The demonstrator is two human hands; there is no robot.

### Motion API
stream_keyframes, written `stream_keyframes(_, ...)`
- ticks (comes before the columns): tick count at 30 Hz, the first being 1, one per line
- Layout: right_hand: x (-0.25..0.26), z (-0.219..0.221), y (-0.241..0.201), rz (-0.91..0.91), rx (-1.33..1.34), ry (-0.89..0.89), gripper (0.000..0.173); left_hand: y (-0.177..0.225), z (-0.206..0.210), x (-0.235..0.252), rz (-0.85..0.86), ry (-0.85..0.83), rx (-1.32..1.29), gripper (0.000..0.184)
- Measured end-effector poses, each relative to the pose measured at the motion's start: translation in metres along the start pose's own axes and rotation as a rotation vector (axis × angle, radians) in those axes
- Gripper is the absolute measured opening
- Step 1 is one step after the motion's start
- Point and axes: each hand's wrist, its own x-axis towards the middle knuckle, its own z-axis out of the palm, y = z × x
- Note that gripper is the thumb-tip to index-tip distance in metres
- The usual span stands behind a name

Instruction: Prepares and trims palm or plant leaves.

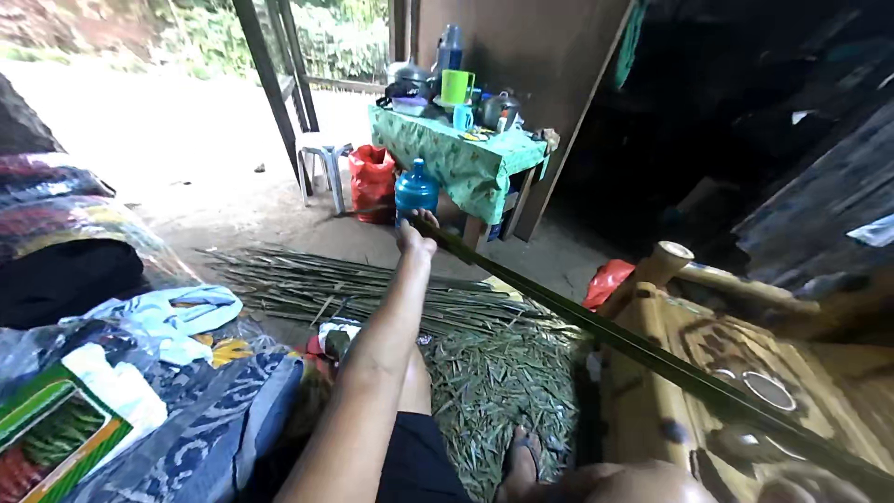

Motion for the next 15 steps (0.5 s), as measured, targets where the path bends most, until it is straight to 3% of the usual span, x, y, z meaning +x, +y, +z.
stream_keyframes(1, 0.024, -0.020, 0.011, 0.058, 0.051, -0.223, 0.057, 0.014, 0.018, 0.005, 0.051, -0.061, 0.041, 0.027)
stream_keyframes(2, 0.047, -0.033, 0.029, 0.061, 0.150, -0.291, 0.056, 0.028, 0.037, 0.011, 0.103, -0.126, 0.090, 0.025)
stream_keyframes(5, 0.083, -0.021, 0.100, 0.201, 0.285, -0.183, 0.054, 0.062, 0.106, 0.014, 0.243, -0.289, 0.228, 0.023)
stream_keyframes(10, 0.091, -0.003, 0.221, 0.626, 0.025, -0.020, 0.029, 0.084, 0.206, -0.013, 0.510, -0.483, 0.521, 0.031)
stream_keyframes(13, 0.091, -0.009, 0.247, 0.761, -0.025, 0.041, 0.022, 0.062, 0.232, -0.034, 0.717, -0.703, 0.847, 0.024)
stream_keyframes(15, 0.096, -0.017, 0.248, 0.763, -0.034, 0.069, 0.021, 0.039, 0.234, -0.051, 0.837, -0.858, 1.263, 0.025)
